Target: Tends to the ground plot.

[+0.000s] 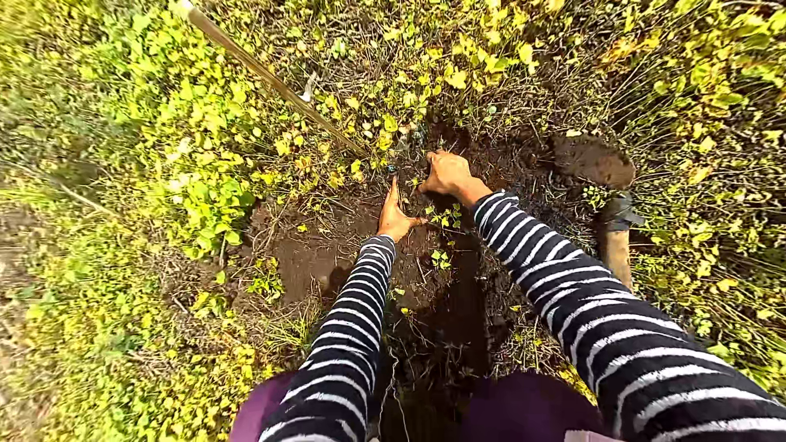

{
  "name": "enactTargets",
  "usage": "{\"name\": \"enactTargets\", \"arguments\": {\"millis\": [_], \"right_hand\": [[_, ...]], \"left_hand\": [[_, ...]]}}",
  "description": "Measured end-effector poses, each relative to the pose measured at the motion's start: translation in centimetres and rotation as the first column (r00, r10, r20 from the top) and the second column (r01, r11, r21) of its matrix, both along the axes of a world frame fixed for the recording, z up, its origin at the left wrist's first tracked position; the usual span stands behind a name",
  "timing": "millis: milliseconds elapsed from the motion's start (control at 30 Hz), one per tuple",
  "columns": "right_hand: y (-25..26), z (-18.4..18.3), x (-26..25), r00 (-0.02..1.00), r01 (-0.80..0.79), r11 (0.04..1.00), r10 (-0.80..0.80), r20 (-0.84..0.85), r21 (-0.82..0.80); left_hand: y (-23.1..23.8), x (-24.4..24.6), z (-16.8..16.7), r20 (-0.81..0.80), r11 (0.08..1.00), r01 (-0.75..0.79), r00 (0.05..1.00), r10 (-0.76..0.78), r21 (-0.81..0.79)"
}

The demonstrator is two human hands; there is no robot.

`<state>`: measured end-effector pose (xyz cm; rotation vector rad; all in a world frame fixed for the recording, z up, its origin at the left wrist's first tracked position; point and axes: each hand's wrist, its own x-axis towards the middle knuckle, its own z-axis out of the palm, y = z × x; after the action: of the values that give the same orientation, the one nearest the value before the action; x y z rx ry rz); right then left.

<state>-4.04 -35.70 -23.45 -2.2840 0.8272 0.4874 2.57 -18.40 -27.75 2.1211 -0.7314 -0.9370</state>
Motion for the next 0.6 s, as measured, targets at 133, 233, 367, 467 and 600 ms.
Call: {"name": "enactTargets", "arguments": {"millis": [133,233,367,467,600], "right_hand": [[1.1,2.3,-0.4,0.993,-0.109,0.994,0.110,0.034,-0.033],[0.5,5.3,-0.1,0.981,-0.173,0.978,0.181,0.067,-0.117],[-4.3,5.1,-1.4,0.979,-0.137,0.987,0.148,0.143,-0.082],[-6.5,0.2,-5.8,0.988,-0.155,0.985,0.155,0.003,-0.072],[-3.5,-2.8,-11.9,0.997,-0.067,0.990,0.071,0.031,-0.121]], "left_hand": [[-0.1,-0.4,0.6,0.051,0.991,-0.022,0.999,0.015,0.130],[-0.2,-0.7,1.2,0.046,0.991,-0.096,0.995,0.092,0.091],[-1.5,-1.7,4.4,0.157,0.979,-0.198,0.967,0.202,-0.038],[-1.8,-0.6,4.4,0.210,0.984,0.082,0.971,-0.115,0.159],[1.0,0.2,3.0,0.196,0.947,0.195,0.948,-0.249,0.257]]}}
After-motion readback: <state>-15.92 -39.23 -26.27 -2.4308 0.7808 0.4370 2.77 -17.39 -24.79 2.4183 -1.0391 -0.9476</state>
